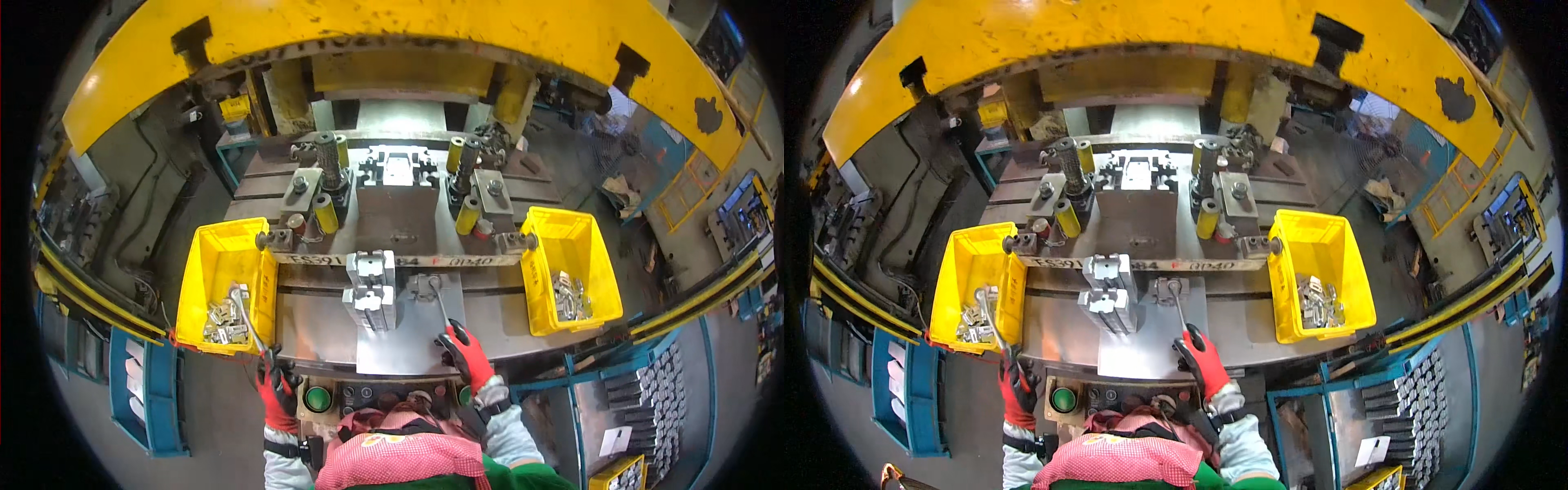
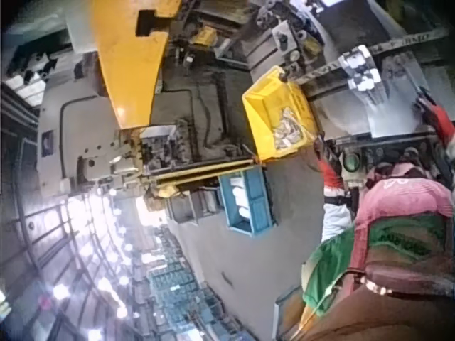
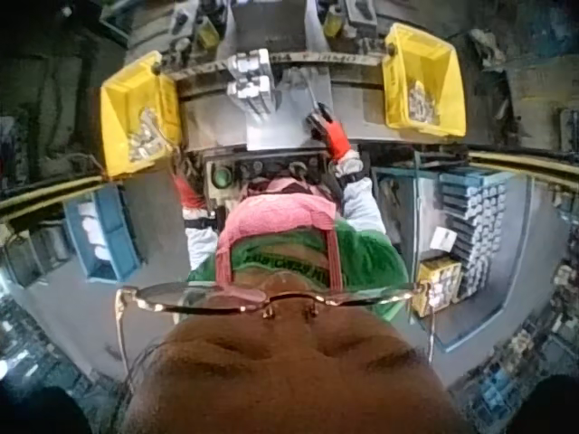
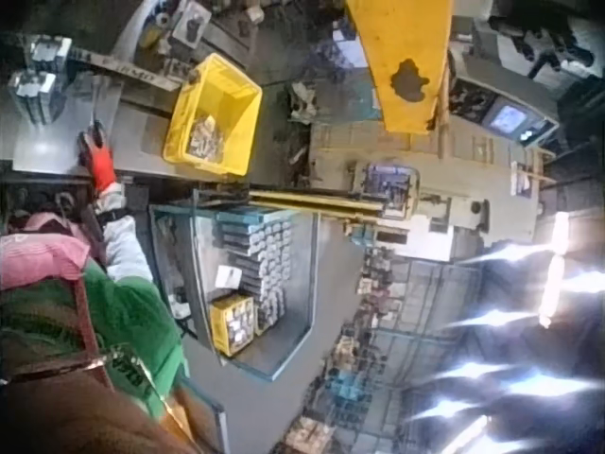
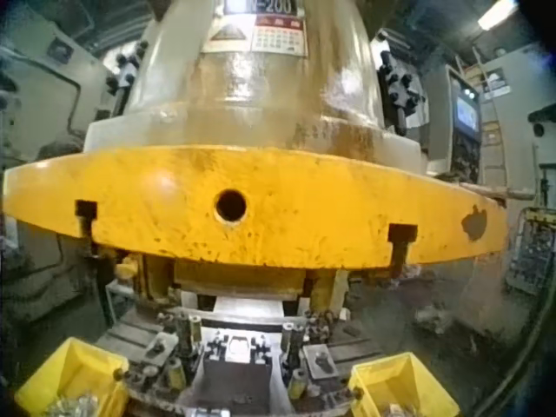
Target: The operator is using a manual or semi-automatic industrial press to stamp or form metal components. The process involves placing a workpiece into the die, activating the press, and removing the finished part.
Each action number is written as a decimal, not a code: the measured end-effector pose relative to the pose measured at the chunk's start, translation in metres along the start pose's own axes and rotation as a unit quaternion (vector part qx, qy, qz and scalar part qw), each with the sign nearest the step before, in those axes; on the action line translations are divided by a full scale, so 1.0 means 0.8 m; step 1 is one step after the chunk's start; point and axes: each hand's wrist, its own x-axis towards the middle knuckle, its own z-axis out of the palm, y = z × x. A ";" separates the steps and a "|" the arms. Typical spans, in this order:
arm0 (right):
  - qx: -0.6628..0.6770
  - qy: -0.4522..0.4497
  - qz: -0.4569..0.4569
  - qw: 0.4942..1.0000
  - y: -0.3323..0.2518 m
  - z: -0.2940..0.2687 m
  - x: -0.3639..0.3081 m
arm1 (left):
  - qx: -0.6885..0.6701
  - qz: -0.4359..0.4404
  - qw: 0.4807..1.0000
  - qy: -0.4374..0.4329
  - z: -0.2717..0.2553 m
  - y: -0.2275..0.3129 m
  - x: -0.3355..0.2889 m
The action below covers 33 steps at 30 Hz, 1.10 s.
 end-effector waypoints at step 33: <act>-0.062 0.534 -0.222 0.813 0.048 -0.140 -0.149 | -0.005 -0.347 0.901 0.261 -0.200 -0.355 -0.200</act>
